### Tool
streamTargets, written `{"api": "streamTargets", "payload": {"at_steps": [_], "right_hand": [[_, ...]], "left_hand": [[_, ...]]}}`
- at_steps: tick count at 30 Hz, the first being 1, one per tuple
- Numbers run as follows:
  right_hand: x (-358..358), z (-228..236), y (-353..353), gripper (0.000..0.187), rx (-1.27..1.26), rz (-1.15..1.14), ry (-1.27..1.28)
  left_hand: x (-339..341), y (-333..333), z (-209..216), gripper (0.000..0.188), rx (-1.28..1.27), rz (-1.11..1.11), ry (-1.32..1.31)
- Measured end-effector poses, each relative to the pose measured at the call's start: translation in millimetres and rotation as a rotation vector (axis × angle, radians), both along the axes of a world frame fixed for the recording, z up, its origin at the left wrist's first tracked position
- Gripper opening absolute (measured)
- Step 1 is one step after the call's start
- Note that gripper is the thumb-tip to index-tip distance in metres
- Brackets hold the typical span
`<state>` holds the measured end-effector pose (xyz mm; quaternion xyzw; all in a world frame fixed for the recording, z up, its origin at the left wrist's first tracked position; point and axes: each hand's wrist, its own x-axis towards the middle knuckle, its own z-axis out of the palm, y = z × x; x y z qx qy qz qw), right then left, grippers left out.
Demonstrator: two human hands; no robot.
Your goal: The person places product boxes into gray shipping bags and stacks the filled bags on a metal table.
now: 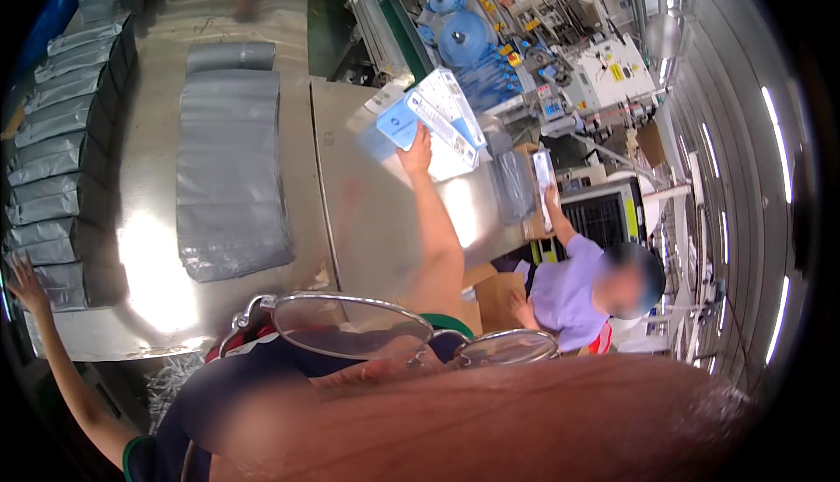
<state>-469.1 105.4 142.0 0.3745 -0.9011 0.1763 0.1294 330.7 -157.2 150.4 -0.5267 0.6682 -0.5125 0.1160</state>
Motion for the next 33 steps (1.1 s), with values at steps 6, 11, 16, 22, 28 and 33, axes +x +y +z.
{"api": "streamTargets", "payload": {"at_steps": [6, 11, 16, 22, 28, 33], "right_hand": [[-87.9, 26.7, -71.0, 0.114, 0.553, -0.149, -0.093], [-118.5, -7.1, -24.9, 0.109, 0.442, 0.238, -0.166], [-62.8, 21.5, -34.7, 0.096, 0.383, 0.287, -0.188], [56.1, 94.1, -5.1, 0.067, -0.153, 0.399, -0.760], [220.0, -54.1, 9.0, 0.079, -0.017, 0.472, -1.192], [245.7, -20.0, -43.9, 0.065, -0.063, 0.881, -0.027]], "left_hand": [[-160.9, 129.2, -66.4, 0.034, 0.501, -0.320, 0.931], [-288.1, 144.0, -75.2, 0.013, 0.835, -0.582, 1.266], [-299.2, 125.5, -88.5, 0.019, 0.951, -0.705, 1.015], [-319.5, 99.9, -87.6, 0.026, 1.048, -0.775, 0.683], [-345.7, 78.5, -105.6, 0.020, 1.041, -0.894, 0.633], [-332.0, 72.8, -115.3, 0.015, 1.022, -0.959, 0.903]]}}
